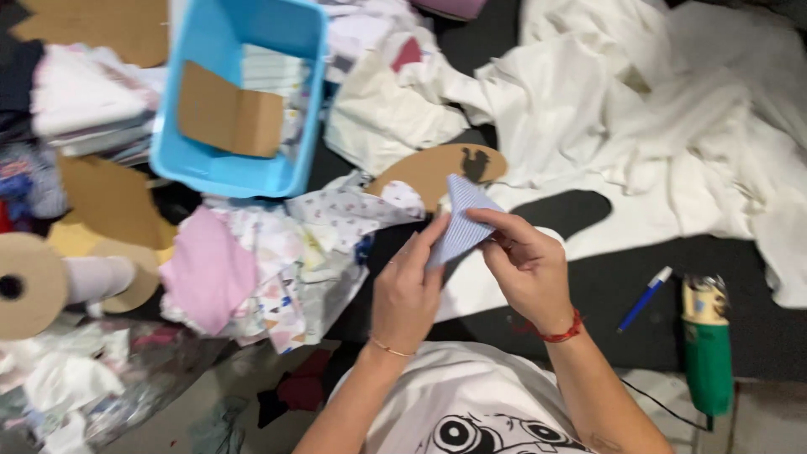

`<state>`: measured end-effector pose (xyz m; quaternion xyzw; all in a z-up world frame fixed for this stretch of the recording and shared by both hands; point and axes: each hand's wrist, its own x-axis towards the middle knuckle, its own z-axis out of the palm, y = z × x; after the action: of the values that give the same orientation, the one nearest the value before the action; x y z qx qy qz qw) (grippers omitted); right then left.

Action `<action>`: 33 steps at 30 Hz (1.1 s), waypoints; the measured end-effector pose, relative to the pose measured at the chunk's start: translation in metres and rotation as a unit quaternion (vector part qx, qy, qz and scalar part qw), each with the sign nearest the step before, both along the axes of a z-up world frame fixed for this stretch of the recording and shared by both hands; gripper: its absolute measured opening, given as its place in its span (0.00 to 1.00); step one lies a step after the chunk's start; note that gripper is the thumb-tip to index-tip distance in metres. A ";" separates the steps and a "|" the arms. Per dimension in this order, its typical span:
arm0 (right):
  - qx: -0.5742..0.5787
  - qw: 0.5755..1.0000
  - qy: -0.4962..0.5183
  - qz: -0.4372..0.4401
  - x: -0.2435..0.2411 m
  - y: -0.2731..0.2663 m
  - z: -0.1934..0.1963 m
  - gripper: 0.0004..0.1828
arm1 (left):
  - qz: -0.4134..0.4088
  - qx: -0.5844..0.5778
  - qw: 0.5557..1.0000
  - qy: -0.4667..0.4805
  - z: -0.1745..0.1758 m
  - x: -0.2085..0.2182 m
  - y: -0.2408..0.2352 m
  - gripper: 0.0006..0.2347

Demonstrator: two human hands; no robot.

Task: Tracing a pattern onto fabric and cutting it out using an electric rotary cutter

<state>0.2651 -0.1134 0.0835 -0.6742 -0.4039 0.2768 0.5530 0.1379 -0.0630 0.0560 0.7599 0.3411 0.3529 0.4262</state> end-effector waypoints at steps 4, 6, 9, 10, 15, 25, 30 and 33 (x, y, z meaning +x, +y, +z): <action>-0.065 0.979 -0.188 -0.035 0.033 -0.035 -0.005 0.23 | -0.078 0.026 0.994 0.071 -0.015 0.010 -0.012 0.15; -0.118 0.960 -0.253 0.010 0.054 -0.054 -0.028 0.14 | -0.165 0.006 0.982 0.095 -0.011 0.018 -0.015 0.07; -0.126 0.975 -0.161 0.090 0.077 -0.075 -0.045 0.09 | -0.190 -0.018 0.974 0.125 0.003 0.030 -0.028 0.16; -0.128 0.975 -0.160 0.088 0.080 -0.079 -0.040 0.09 | -0.192 -0.020 0.973 0.125 0.009 0.029 -0.028 0.16; -0.227 0.970 -0.009 0.088 0.108 -0.094 -0.041 0.12 | -0.156 -0.176 0.966 0.106 -0.023 0.019 -0.036 0.09; -0.313 0.930 -0.124 0.147 0.132 -0.052 -0.079 0.13 | -0.092 -0.344 0.892 0.278 -0.091 0.006 -0.062 0.10; -0.346 0.903 -0.163 0.197 0.136 -0.039 -0.084 0.18 | -0.064 -0.348 0.843 0.405 -0.086 0.001 -0.059 0.12; -0.354 0.896 -0.194 0.186 0.150 -0.047 -0.124 0.15 | -0.047 -0.334 0.842 0.422 -0.085 -0.001 -0.060 0.12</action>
<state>0.4154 -0.1606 -0.0408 -0.7784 -0.4965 0.3626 0.1270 0.1366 -0.1232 -0.0286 0.6623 0.5489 -0.1574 0.4851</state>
